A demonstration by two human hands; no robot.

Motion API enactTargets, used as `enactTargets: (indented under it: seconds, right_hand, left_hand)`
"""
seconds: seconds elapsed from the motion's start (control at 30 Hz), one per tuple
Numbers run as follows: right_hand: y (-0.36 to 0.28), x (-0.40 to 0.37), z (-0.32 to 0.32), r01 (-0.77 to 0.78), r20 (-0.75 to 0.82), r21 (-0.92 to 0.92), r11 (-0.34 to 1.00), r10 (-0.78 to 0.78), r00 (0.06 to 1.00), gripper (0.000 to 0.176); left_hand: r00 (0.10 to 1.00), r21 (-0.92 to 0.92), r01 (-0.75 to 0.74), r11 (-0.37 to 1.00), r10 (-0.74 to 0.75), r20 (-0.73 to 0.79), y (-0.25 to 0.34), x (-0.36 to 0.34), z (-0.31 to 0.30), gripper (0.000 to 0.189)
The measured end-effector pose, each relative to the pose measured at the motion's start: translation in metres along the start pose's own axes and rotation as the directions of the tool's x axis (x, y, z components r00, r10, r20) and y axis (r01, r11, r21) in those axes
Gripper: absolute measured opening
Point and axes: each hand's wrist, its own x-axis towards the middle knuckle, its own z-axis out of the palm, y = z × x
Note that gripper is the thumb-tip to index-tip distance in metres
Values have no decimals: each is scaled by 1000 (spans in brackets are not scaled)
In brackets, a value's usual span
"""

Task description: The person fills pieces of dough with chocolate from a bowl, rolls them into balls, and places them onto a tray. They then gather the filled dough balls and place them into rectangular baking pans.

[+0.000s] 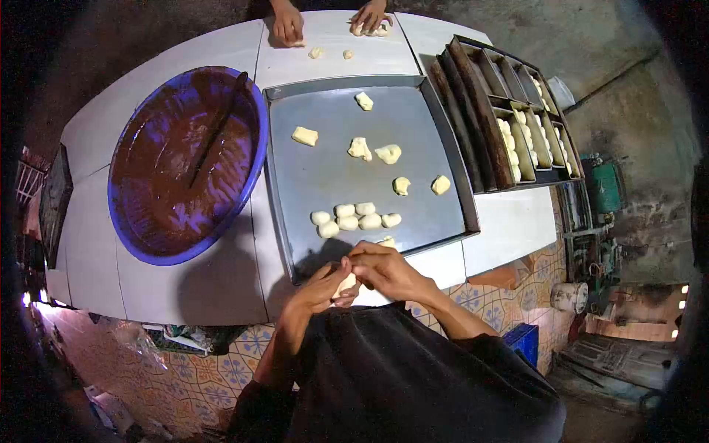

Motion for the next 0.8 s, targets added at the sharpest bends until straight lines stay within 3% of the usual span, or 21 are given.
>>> enactTargets:
  seconds: [0.1,0.17,0.23,0.3,0.33,0.37,0.4,0.43,0.5,0.53,0.57,0.6,0.63,0.7,0.73,0.77,0.8]
  right_hand:
    - [7,-1,2,117,13,-44,992,-117,993,17]
    - [2,-2,-1,-55,48,-33,998,56,997,13]
    - [7,-4,-1,-43,-55,0,999,43,998,10]
    - [8,-5,-10,-159,-90,68,985,165,982,9]
    - [24,-7,-19,-180,-146,161,970,204,968,11]
    - [47,-12,-29,-194,-201,257,947,249,947,14]
    - [61,-13,-49,-224,-317,196,955,278,907,17]
    - [72,-9,-69,-260,-432,137,956,294,853,21]
    - [86,9,-95,-382,-574,100,919,367,732,26]
    - [114,15,-97,-334,-588,-221,916,148,795,26]
    - [144,21,-93,-257,-529,-521,814,-71,846,27]
    - [141,26,-85,-271,-431,-614,741,-28,902,27]
    - [136,31,-77,-277,-491,-330,902,87,867,25]
    - [134,37,-81,-289,-460,-274,917,139,877,23]
    - [146,36,-86,-367,-470,-54,929,301,830,28]
    - [156,34,-91,-276,-445,40,960,265,856,40]
    - [158,35,-99,-296,-396,174,939,342,852,39]
  left_hand:
    - [1000,-102,25,995,-26,-9,-1,2,2,58]
    - [993,-115,107,988,-101,61,-5,6,-1,59]
    - [995,-34,103,994,-103,-15,3,5,7,53]
    - [997,-149,-29,988,18,-74,5,6,7,46]
    - [956,-484,-262,835,158,-245,6,13,4,41]
    - [927,-550,-367,750,245,-284,17,6,-7,40]
    - [826,-517,-533,670,277,-492,26,0,-20,46]
    - [740,-240,-634,735,486,-464,35,-12,-27,58]
    - [577,88,-602,793,509,-639,46,-15,-13,69]
    - [683,75,-621,780,585,-437,42,-21,-24,55]
    - [679,82,-625,776,593,-434,42,-21,-20,55]
    - [661,118,-630,767,610,-437,42,-18,-11,41]
    - [638,155,-639,753,632,-440,45,-16,-5,31]
    - [655,34,-670,741,612,-443,49,-24,7,42]
    - [639,-41,-708,705,614,-464,40,-25,-2,44]
    - [621,-113,-742,661,614,-487,29,-25,-16,46]
    - [630,-71,-729,681,626,-459,23,-27,-26,46]
